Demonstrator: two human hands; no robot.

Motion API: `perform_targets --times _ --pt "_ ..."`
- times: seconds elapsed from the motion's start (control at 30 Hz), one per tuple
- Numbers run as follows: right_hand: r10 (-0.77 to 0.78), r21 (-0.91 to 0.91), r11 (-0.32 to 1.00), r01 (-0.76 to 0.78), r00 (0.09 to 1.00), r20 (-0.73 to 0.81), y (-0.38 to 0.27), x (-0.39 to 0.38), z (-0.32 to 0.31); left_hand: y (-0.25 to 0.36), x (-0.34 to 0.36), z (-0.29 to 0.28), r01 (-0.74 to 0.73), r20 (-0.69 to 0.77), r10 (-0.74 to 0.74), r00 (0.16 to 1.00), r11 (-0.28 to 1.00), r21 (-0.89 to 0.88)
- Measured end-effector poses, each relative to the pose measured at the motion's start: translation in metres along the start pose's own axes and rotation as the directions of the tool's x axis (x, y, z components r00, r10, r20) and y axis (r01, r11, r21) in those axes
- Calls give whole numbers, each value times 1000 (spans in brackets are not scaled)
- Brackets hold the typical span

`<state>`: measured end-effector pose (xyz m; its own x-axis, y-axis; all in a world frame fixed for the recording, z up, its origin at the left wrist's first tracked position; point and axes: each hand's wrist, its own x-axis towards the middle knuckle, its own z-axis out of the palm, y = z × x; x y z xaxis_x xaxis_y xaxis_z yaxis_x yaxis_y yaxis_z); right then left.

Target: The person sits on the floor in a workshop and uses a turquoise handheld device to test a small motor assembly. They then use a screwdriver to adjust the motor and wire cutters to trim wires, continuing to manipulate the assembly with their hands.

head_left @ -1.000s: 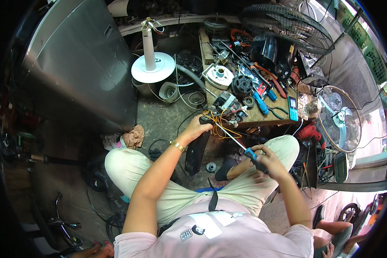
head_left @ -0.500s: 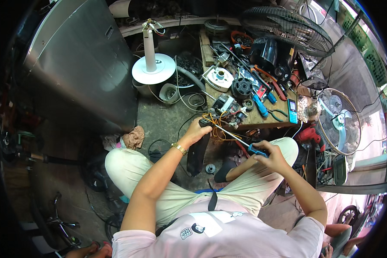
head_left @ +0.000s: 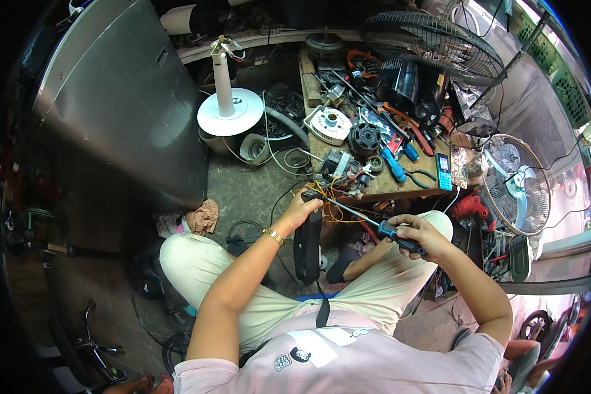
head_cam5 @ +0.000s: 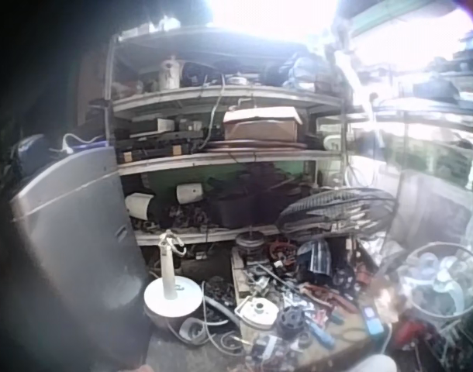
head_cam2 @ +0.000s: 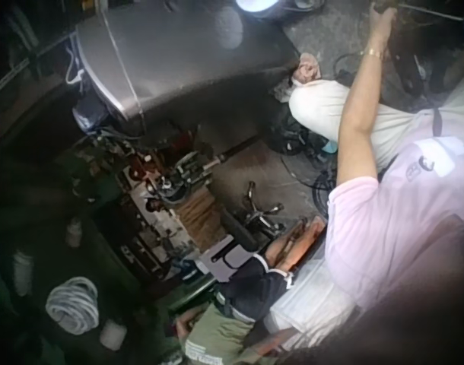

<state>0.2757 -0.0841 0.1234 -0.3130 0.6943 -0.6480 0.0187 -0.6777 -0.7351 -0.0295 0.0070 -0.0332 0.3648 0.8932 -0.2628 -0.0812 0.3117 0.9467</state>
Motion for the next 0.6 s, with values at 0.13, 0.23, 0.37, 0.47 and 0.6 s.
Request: perform_targets --times 0.13,0.23,0.37,0.47,0.6 --pt "173 421 883 -206 978 115 -2 5 -6 -11 6 -4 2 29 -3 1000 999 37" --pt "58 -69 996 -55 998 37 11 5 -5 -8 2 0 -64 -50 75 996 979 191" --pt "5 -312 950 3 1000 25 11 -14 -12 -17 -4 3 -125 -163 217 962 888 442" --pt "-166 27 986 167 985 -45 39 -18 -15 -16 -2 8 -147 -175 243 954 890 432" --pt "-215 383 887 258 965 -150 99 -13 43 -19 -3 11 -200 -182 304 935 877 437"
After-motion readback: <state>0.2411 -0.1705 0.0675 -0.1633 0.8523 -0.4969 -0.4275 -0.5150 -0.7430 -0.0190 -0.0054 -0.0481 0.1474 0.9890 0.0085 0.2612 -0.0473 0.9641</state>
